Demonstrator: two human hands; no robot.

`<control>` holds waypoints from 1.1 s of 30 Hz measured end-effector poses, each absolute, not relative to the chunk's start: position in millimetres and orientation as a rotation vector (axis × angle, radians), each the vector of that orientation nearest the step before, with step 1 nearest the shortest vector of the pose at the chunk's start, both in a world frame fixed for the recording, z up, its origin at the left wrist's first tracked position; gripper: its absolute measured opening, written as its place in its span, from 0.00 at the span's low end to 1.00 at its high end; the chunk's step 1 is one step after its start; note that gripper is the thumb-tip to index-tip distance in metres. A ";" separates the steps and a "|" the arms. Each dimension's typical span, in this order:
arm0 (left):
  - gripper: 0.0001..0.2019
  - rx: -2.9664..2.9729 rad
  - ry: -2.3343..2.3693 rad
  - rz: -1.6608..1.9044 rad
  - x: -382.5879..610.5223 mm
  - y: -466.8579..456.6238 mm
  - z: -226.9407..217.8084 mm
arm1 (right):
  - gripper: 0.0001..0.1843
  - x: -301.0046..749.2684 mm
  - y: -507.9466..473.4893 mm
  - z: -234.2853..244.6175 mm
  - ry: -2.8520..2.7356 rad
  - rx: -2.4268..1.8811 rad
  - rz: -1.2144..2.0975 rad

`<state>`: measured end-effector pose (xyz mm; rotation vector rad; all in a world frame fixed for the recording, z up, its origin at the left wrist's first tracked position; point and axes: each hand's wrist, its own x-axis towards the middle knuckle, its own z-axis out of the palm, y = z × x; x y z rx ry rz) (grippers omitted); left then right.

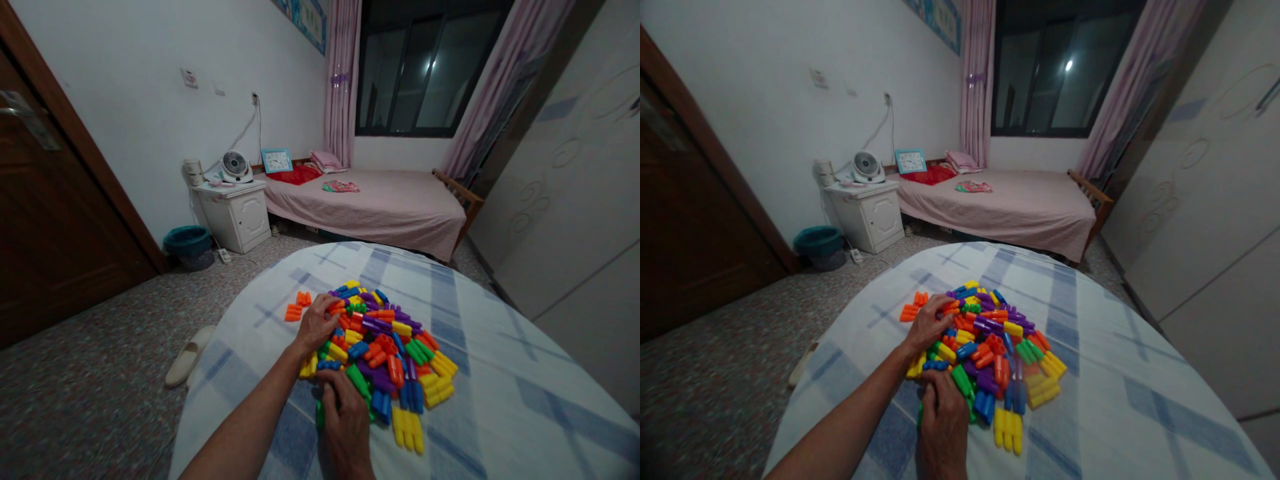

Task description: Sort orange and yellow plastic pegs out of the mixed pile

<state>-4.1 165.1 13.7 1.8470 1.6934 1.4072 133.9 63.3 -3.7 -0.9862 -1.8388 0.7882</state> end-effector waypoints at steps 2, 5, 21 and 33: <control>0.16 1.853 1.720 1.417 -5.2 166.7 13.2 | 0.15 134.1 62.7 -4.2 -1.829 -0.992 0.799; 0.15 1.866 1.865 1.524 -14.6 169.4 15.7 | 0.15 134.6 62.5 -4.6 -1.823 -0.991 0.833; 0.11 2.042 2.217 1.228 -42.9 164.7 20.3 | 0.15 135.1 61.9 -0.1 -1.827 -1.001 0.825; 0.12 1.950 1.857 1.166 -28.3 165.0 10.0 | 0.14 134.2 63.6 -1.1 -1.829 -0.991 0.861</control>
